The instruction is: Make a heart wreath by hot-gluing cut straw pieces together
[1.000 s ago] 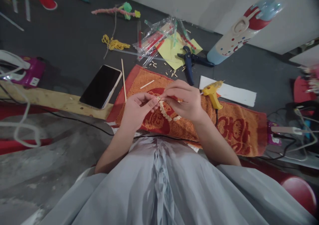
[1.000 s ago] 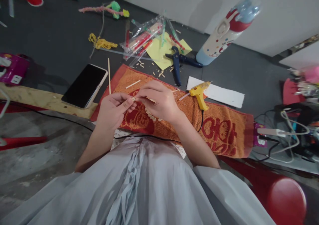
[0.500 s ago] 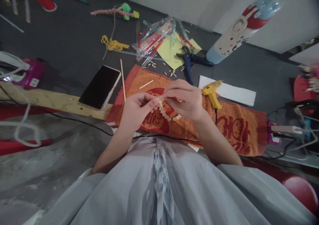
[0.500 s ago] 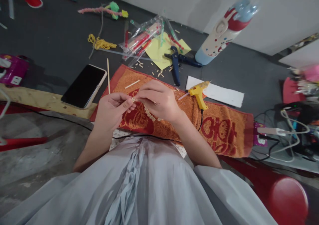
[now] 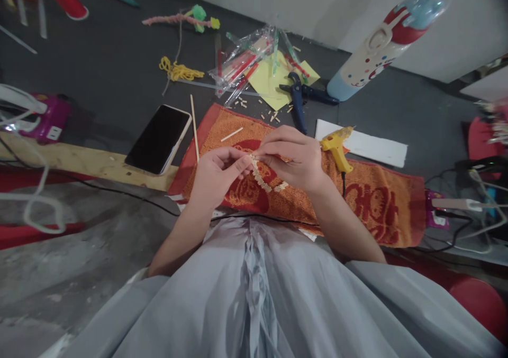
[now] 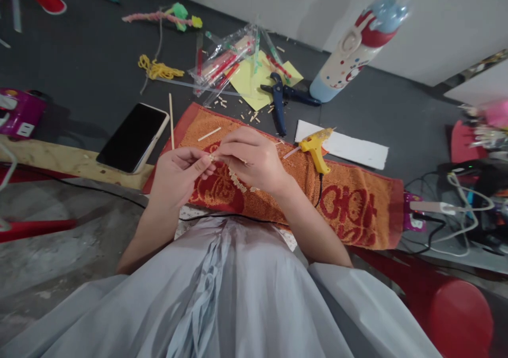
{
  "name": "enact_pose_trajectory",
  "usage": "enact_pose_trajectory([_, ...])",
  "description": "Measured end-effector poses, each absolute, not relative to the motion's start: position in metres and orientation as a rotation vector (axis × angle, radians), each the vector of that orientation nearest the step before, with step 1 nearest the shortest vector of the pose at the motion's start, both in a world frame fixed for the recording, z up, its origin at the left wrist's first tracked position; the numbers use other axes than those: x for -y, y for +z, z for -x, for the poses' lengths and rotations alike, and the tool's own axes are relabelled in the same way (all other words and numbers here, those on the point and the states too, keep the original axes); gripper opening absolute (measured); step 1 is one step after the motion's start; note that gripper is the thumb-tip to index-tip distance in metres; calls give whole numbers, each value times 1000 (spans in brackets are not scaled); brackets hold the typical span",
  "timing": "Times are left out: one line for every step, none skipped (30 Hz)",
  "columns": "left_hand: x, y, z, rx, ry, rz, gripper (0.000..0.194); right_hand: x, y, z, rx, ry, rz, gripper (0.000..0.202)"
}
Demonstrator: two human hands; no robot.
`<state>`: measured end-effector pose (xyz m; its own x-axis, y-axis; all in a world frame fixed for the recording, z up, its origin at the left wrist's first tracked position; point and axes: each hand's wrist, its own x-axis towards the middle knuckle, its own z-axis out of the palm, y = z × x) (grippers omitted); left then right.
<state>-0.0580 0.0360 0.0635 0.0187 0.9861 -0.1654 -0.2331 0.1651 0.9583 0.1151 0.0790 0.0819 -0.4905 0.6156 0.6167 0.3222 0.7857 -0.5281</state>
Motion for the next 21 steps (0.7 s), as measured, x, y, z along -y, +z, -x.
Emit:
enact_pose_trajectory([-36, 64, 57, -1116, 1207, -933, 37, -79, 83, -116, 2109, 429, 688, 14])
enact_pose_trajectory([-35, 64, 57, -1126, 1236, -965, 36, -79, 84, -117, 2090, 420, 679, 14])
enact_pose_trajectory([-34, 65, 56, -1143, 1271, -1008, 33, -78, 85, -118, 2066, 412, 675, 14])
enact_pose_trajectory([-33, 66, 56, -1164, 1311, -1059, 30, -77, 86, -119, 2041, 403, 680, 14])
enact_pose_trajectory([-32, 66, 55, -1181, 1356, -1121, 26, -76, 87, -119, 2020, 395, 694, 13])
enact_pose_trajectory([-31, 67, 55, -1190, 1400, -1191, 23, -75, 88, -119, 2002, 387, 718, 13])
enact_pose_trajectory([-31, 67, 55, -1191, 1443, -1265, 21, -73, 89, -120, 1989, 384, 744, 13])
enact_pose_trajectory([-31, 66, 56, -1183, 1487, -1340, 18, -71, 90, -119, 1979, 386, 768, 13])
enact_pose_trajectory([-31, 66, 56, -1167, 1532, -1410, 16, -69, 90, -119, 1968, 393, 786, 12])
enact_pose_trajectory([-31, 65, 57, -1147, 1573, -1469, 13, -68, 91, -119, 1956, 405, 802, 12])
enact_pose_trajectory([-32, 63, 57, -1127, 1602, -1515, 11, -66, 92, -118, 1946, 420, 822, 13])
enact_pose_trajectory([-32, 62, 57, -1109, 1622, -1544, 10, -64, 92, -117, 1936, 435, 846, 13])
enact_pose_trajectory([-33, 62, 58, -1091, 1636, -1562, 9, -63, 92, -117, 1924, 449, 870, 15])
enact_pose_trajectory([-33, 61, 57, -1081, 1641, -1567, 10, -62, 92, -116, 1910, 461, 894, 16])
enact_pose_trajectory([-33, 61, 57, -1082, 1641, -1561, 9, -61, 92, -116, 1892, 473, 910, 17])
enact_pose_trajectory([-33, 61, 56, -1093, 1638, -1544, 9, -61, 91, -117, 1868, 483, 915, 18])
enact_pose_trajectory([-33, 62, 56, -1110, 1630, -1520, 9, -61, 90, -117, 1843, 496, 911, 19])
enact_pose_trajectory([-33, 62, 55, -1131, 1617, -1490, 11, -61, 89, -118, 1818, 513, 908, 22])
enact_pose_trajectory([-32, 62, 55, -1153, 1599, -1464, 13, -61, 87, -119, 1796, 535, 912, 25])
enact_pose_trajectory([-32, 61, 55, -1173, 1579, -1445, 14, -62, 86, -120, 1777, 561, 925, 30])
enact_pose_trajectory([-33, 61, 54, -1190, 1561, -1441, 16, -62, 85, -121, 1765, 586, 946, 34])
